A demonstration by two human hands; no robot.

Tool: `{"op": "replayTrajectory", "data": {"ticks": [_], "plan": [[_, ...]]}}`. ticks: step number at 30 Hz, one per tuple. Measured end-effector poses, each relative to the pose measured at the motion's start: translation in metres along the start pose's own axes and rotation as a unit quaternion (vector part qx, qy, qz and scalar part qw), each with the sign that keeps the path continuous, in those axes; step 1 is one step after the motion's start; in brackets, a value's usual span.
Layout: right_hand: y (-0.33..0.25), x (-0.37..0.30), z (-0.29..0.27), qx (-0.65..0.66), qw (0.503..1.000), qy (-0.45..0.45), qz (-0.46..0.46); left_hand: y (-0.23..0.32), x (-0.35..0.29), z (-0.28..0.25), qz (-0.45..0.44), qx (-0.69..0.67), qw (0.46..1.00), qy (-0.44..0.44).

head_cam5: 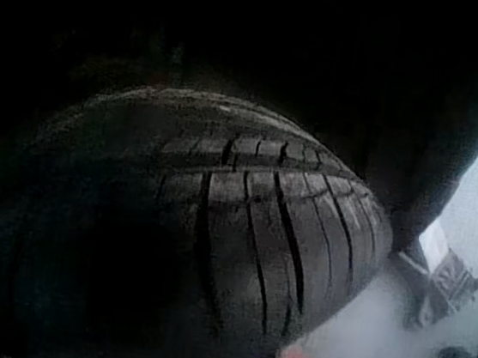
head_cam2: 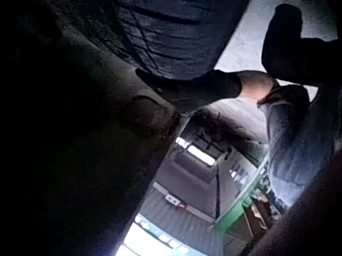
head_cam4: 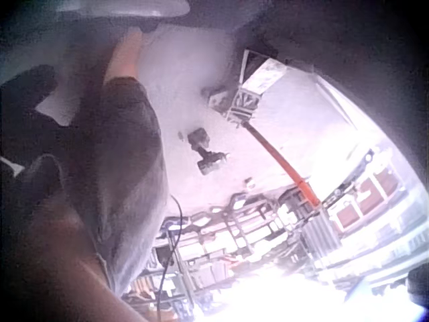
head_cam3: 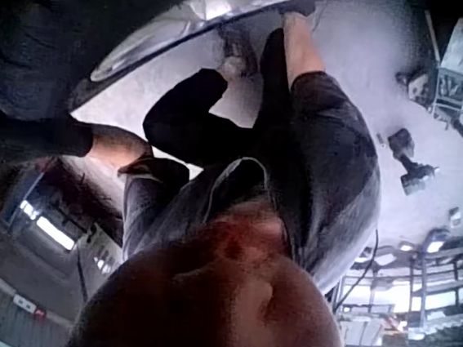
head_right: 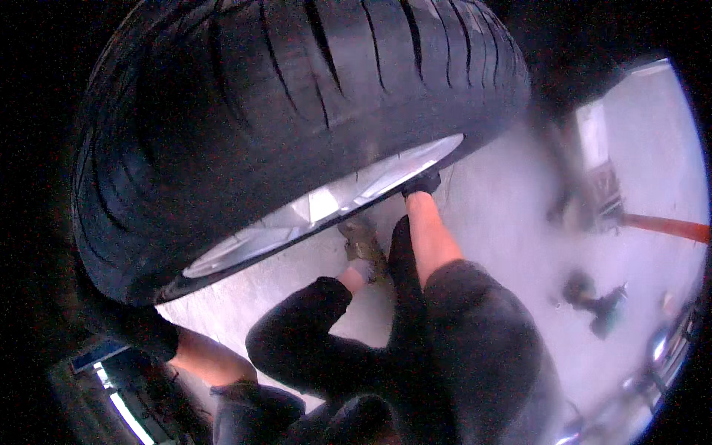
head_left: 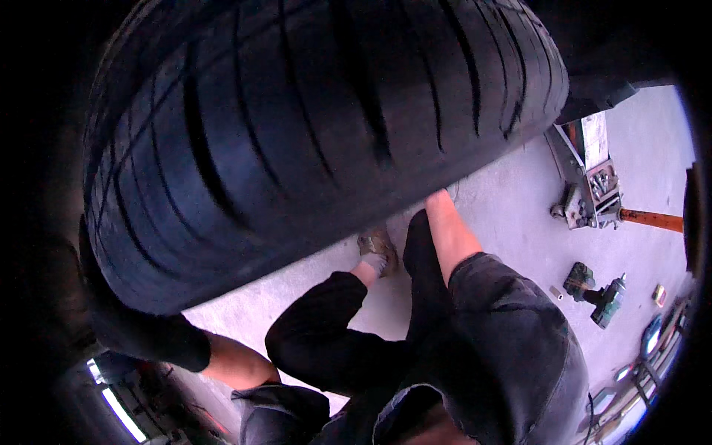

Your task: The person installs a wheel onto a vehicle by lifting the wheel onto the hub, placing lug nuts by hand, tightening them with a power impact wrench, and removing a plastic center cap with pliers.

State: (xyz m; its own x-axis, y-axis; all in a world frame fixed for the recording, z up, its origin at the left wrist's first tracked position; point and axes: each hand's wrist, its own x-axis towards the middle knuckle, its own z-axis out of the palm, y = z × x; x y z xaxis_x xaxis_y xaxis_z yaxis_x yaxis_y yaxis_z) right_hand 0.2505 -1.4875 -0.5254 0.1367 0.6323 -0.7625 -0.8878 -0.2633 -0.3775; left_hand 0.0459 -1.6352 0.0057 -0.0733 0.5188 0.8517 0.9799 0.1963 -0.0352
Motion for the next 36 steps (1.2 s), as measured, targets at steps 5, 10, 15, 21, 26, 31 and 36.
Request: {"op": "replayTrajectory", "data": {"ticks": [5,10,15,21,26,31,36], "plan": [[0.014,0.033,-0.015,0.075,0.997,0.034,-0.008,0.021,0.010,0.018,-0.104,-0.168,0.980,0.006],[0.008,0.018,0.002,0.016,0.993,0.057,0.100,0.002,0.013,0.002,0.096,0.042,0.994,0.003],[0.008,0.023,-0.002,-0.888,0.445,-0.111,-0.029,-0.070,0.002,-0.002,0.129,0.088,0.984,-0.080],[-0.137,0.089,-0.117,-0.709,0.573,0.159,-0.379,-0.071,0.011,0.022,0.279,0.451,0.847,-0.029],[-0.367,0.001,-0.168,-0.620,0.487,0.307,-0.533,-0.170,0.014,0.006,0.260,0.341,0.903,0.007],[-0.479,0.017,-0.177,-0.742,0.500,0.283,-0.345,-0.123,0.003,-0.004,0.107,0.331,0.936,-0.058],[-0.504,0.078,-0.221,-0.823,0.428,0.191,-0.322,-0.127,0.008,0.007,0.105,0.301,0.947,-0.032]]}}
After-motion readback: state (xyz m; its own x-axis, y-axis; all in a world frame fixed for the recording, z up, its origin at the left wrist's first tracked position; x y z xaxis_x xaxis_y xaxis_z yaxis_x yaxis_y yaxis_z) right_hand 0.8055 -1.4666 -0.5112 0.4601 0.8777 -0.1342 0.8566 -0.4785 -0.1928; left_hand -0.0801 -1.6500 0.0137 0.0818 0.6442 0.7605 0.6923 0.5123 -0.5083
